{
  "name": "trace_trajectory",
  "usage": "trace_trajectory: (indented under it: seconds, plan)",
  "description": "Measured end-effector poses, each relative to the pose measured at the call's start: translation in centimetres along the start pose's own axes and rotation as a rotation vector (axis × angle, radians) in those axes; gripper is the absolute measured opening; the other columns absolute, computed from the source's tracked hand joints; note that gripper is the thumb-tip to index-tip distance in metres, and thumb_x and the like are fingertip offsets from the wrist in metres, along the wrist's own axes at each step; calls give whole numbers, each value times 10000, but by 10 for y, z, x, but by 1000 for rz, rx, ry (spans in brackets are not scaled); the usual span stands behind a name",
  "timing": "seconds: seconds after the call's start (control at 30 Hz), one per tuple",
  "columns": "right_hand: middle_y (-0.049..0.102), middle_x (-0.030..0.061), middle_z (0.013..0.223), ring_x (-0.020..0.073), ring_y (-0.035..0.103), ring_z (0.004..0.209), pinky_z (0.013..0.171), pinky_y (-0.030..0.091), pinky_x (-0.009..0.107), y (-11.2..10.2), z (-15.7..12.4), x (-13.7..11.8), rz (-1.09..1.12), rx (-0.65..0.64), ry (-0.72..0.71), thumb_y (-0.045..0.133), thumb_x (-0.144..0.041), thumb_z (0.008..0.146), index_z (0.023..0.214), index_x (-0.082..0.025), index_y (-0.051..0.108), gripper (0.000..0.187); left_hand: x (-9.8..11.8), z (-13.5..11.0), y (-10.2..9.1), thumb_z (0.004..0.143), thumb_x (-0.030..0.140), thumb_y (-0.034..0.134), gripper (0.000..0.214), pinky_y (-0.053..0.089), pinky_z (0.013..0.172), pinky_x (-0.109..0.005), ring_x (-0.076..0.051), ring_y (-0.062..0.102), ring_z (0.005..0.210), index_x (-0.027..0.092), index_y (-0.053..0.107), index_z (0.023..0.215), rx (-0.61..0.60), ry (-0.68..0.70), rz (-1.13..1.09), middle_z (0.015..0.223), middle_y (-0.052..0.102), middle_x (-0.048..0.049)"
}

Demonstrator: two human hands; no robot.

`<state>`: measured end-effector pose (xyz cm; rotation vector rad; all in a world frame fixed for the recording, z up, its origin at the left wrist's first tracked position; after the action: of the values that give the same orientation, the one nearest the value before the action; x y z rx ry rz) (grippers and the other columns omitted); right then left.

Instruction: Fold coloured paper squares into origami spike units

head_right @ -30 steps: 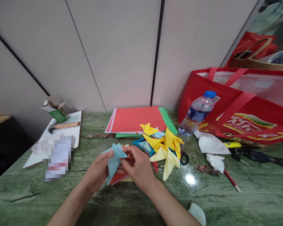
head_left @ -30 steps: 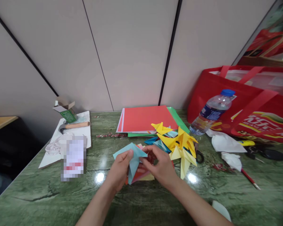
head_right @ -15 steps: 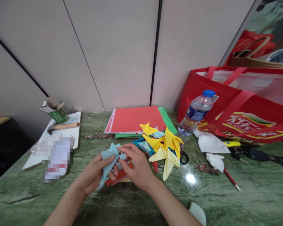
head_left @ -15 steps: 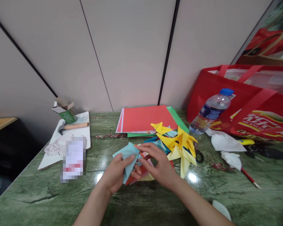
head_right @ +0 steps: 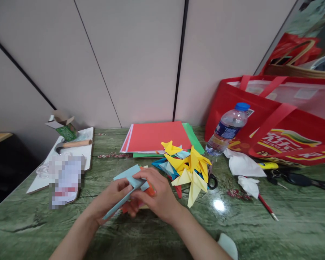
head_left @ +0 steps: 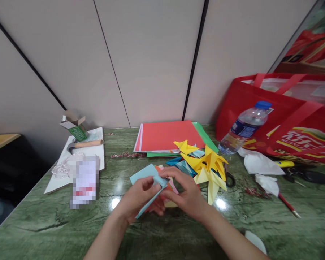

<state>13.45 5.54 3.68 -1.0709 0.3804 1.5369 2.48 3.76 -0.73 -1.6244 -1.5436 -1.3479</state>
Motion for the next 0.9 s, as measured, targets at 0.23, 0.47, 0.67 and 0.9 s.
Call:
trace_trajectory:
  seconds: [0.23,0.47,0.67,0.9]
  plan:
    - [641,47,898,174,583,807,634,468,262,-3,2,7,128,40,57,652,-248,741,985,-235,634,245,23,-2,-22,631,217,721,197,458,658,-226,-135,591,724,175,619,794,260,386,85,762,652,-2]
    - [634,32,897,157,572,806,626,466,247,-2,3,9,236,18,78,649,-215,746,1006,-276,657,268,30,-7,-16,661,198,698,115,455,730,-257,-153,591,770,166,649,760,223,506,113,763,654,-17]
    - [610,40,928,178,559,906,700,471,276,-1,2,10,243,-2,85,650,-234,746,1011,-295,658,272,34,-9,-18,661,198,691,98,452,728,-262,-158,590,767,168,627,728,248,579,204,750,645,-16]
    - [606,40,916,170,566,873,750,458,294,1,2,7,264,-15,86,622,-220,773,1020,-287,659,259,42,-18,-16,684,195,654,81,447,732,-291,-179,586,762,161,581,675,372,672,431,738,633,-36]
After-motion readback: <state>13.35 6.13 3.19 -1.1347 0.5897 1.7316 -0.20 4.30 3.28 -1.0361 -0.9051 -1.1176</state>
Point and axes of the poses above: each hand's wrist, its own z-axis towards the middle knuckle, its own y-axis out of the palm, x = y × z, the point moved 7 cm from there along z, towards the middle knuckle
